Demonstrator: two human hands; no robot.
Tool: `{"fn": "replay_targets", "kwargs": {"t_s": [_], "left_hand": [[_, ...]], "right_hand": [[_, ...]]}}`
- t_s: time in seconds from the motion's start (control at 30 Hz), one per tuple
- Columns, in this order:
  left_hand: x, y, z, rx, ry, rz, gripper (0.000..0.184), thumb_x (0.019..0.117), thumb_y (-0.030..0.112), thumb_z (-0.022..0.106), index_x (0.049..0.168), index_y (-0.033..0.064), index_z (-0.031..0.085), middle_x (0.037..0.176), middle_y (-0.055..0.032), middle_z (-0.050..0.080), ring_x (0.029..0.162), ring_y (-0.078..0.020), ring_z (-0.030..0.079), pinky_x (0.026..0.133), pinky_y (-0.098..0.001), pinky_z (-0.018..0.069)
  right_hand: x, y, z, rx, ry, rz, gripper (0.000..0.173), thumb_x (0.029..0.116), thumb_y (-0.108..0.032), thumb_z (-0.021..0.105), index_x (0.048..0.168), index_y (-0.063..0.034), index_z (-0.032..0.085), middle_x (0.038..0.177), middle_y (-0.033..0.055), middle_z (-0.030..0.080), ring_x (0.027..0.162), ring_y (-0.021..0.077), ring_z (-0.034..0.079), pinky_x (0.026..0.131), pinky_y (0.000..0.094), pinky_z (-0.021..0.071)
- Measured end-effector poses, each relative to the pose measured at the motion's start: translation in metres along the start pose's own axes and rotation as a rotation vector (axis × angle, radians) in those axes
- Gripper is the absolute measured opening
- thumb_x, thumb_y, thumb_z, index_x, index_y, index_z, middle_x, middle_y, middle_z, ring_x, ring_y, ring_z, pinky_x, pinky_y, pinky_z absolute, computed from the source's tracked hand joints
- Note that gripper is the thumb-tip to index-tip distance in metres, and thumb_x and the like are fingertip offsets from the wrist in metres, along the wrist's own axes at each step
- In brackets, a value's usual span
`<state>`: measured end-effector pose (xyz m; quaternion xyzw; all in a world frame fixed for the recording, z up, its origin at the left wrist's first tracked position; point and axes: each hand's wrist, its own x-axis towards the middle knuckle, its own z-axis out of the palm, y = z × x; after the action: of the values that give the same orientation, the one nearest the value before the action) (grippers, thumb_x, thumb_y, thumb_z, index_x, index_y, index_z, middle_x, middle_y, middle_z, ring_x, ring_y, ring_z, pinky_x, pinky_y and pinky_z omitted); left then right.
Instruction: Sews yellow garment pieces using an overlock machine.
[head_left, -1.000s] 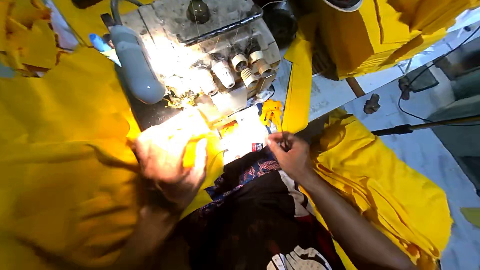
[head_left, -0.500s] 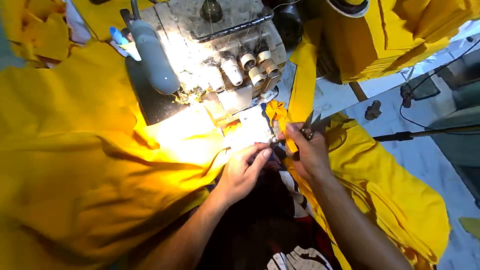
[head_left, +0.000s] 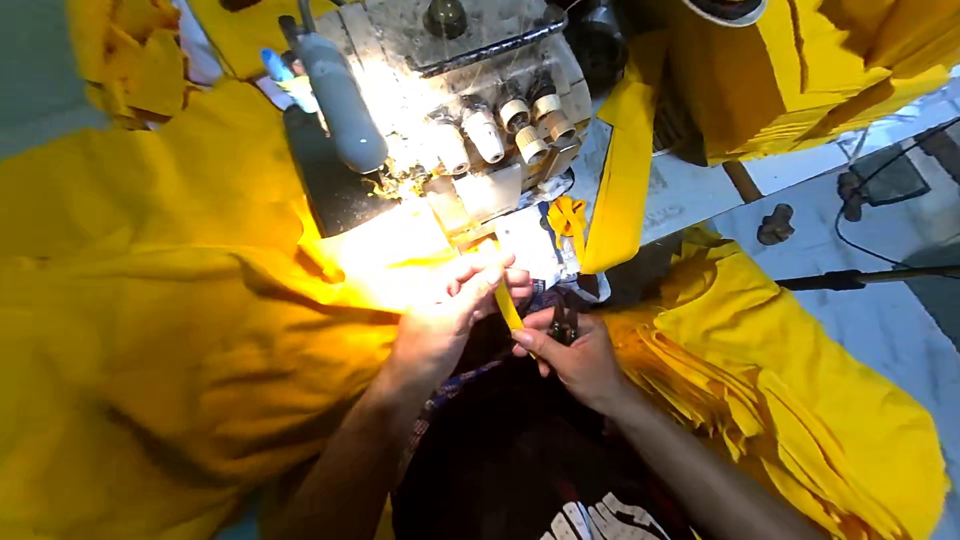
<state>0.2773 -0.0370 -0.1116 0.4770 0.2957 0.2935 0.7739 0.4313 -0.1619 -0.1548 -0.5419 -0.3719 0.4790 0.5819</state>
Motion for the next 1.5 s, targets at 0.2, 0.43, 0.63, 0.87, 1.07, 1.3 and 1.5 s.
{"fn": "replay_targets", "kwargs": {"t_s": [0.2, 0.43, 0.63, 0.87, 1.07, 1.3, 1.5], "left_hand": [[-0.018, 0.039, -0.030, 0.671, 0.264, 0.345, 0.015, 0.0981, 0.005, 0.067, 0.112, 0.0051, 0.073, 0.104, -0.0044, 0.078, 0.091, -0.0167, 0.076, 0.083, -0.0326, 0.0653], [0.000, 0.045, -0.051, 1.162, 0.350, 0.609, 0.012, 0.0943, 0.009, 0.070, 0.104, 0.0063, 0.076, 0.105, -0.0019, 0.075, 0.093, -0.0034, 0.071, 0.084, -0.0208, 0.0593], [0.013, 0.046, -0.056, 1.286, 0.323, 0.669, 0.012, 0.0953, 0.011, 0.071, 0.104, 0.0059, 0.077, 0.103, -0.0060, 0.075, 0.095, -0.0074, 0.071, 0.086, -0.0236, 0.0581], [0.020, 0.041, -0.063, 1.287, 0.315, 0.693, 0.013, 0.0970, 0.012, 0.069, 0.107, 0.0083, 0.077, 0.103, -0.0043, 0.074, 0.094, -0.0066, 0.070, 0.085, -0.0221, 0.0574], [0.019, 0.034, -0.069, 1.308, 0.355, 0.733, 0.012, 0.0942, 0.011, 0.071, 0.102, 0.0039, 0.077, 0.100, -0.0087, 0.074, 0.092, -0.0121, 0.071, 0.085, -0.0271, 0.0587], [0.030, 0.045, -0.078, 1.464, 0.682, 0.586, 0.019, 0.0956, 0.016, 0.065, 0.106, 0.0016, 0.069, 0.096, -0.0137, 0.071, 0.075, -0.0184, 0.065, 0.066, -0.0327, 0.0528], [0.019, 0.049, -0.066, 1.463, 0.645, 0.562, 0.020, 0.0997, 0.014, 0.062, 0.116, 0.0024, 0.065, 0.109, -0.0152, 0.065, 0.075, -0.0179, 0.063, 0.065, -0.0324, 0.0543]], "right_hand": [[0.042, 0.004, 0.029, -0.178, -0.004, 0.081, 0.018, 0.0920, -0.017, 0.077, 0.105, -0.0051, 0.072, 0.080, 0.0004, 0.074, 0.058, 0.0066, 0.065, 0.052, 0.0222, 0.0562], [0.074, 0.010, 0.039, -0.181, -0.029, 0.219, 0.035, 0.0909, -0.015, 0.079, 0.123, -0.0064, 0.067, 0.080, 0.0038, 0.074, 0.055, 0.0110, 0.066, 0.052, 0.0263, 0.0580], [0.081, 0.002, 0.041, -0.281, -0.103, 0.312, 0.023, 0.0951, -0.021, 0.076, 0.113, -0.0076, 0.072, 0.077, 0.0006, 0.074, 0.053, 0.0089, 0.064, 0.051, 0.0253, 0.0566], [0.083, 0.006, 0.046, -0.377, -0.058, 0.290, 0.018, 0.0960, -0.028, 0.075, 0.098, -0.0103, 0.074, 0.073, -0.0002, 0.073, 0.051, 0.0087, 0.064, 0.051, 0.0272, 0.0564], [0.075, 0.012, 0.041, -0.435, -0.030, 0.196, 0.021, 0.0923, -0.034, 0.077, 0.092, -0.0138, 0.077, 0.075, -0.0027, 0.070, 0.061, 0.0063, 0.064, 0.060, 0.0274, 0.0574], [0.065, 0.006, 0.050, -0.252, -0.023, 0.123, 0.019, 0.0928, -0.026, 0.076, 0.090, -0.0071, 0.073, 0.067, -0.0008, 0.067, 0.053, 0.0064, 0.062, 0.053, 0.0233, 0.0565], [0.057, 0.002, 0.051, -0.065, 0.034, 0.114, 0.012, 0.0926, -0.014, 0.075, 0.095, -0.0022, 0.071, 0.075, 0.0029, 0.069, 0.050, 0.0096, 0.062, 0.048, 0.0246, 0.0570]]}}
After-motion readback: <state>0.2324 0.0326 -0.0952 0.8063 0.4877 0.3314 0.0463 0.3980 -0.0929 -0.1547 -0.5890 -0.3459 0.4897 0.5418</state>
